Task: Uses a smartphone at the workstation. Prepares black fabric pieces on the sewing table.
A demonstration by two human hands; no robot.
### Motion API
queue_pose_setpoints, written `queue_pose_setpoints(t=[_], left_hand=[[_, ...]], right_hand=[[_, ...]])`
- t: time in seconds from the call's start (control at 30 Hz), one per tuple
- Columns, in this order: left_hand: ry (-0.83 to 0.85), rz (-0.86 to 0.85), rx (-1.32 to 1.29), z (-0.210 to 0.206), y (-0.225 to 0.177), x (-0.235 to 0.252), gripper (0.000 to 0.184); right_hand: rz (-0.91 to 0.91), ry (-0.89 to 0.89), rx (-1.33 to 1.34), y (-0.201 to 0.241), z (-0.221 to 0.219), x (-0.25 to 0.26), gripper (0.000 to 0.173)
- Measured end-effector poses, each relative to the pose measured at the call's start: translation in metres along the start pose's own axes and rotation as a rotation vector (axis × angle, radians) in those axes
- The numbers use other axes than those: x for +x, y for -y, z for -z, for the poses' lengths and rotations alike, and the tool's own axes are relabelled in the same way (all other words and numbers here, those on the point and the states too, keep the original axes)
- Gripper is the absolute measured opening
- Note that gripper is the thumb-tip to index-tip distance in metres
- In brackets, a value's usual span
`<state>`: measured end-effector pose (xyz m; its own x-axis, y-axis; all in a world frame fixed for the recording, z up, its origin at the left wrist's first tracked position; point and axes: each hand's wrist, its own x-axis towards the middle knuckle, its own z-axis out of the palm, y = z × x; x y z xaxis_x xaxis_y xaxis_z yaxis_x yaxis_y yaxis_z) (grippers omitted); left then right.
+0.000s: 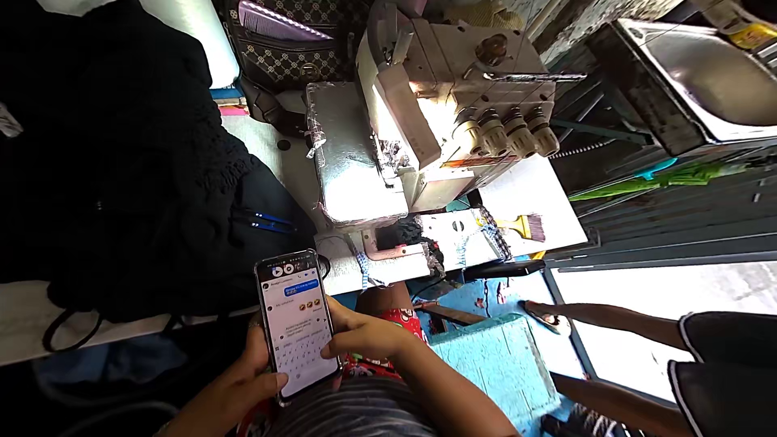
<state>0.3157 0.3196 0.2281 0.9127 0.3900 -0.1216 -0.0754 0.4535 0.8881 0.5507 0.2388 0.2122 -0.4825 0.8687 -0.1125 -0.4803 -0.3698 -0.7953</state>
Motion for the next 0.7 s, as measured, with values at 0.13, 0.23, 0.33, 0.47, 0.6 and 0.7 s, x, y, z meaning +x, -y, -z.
queue_pose_setpoints(t=[0.13,0.23,0.33,0.47,0.6,0.7], left_hand=[[-0.012,0.010,-0.031,-0.0019,-0.0014,0.0005,0.083],[-0.011,0.013,-0.025,-0.0020,-0.0007,-0.0003,0.083],[-0.010,0.010,0.006,0.0007,0.0017,-0.0023,0.080],[0.022,-0.001,-0.022,0.0019,0.0017,-0.0021,0.079],[0.022,-0.005,-0.015,0.0012,0.0011,-0.0014,0.079],[0.016,-0.006,-0.011,0.0004,0.0005,-0.0018,0.082]], right_hand=[[-0.033,-0.016,0.010,0.0022,-0.0010,0.0001,0.059],[-0.042,-0.017,0.017,0.0026,-0.0015,0.0001,0.058],[-0.044,-0.008,0.031,0.0016,-0.0011,-0.0005,0.059],[-0.041,0.000,0.023,0.0011,-0.0011,-0.0007,0.061],[-0.024,0.014,0.005,0.0002,-0.0005,-0.0012,0.064],[-0.019,0.009,0.007,0.0001,-0.0011,-0.0012,0.065]])
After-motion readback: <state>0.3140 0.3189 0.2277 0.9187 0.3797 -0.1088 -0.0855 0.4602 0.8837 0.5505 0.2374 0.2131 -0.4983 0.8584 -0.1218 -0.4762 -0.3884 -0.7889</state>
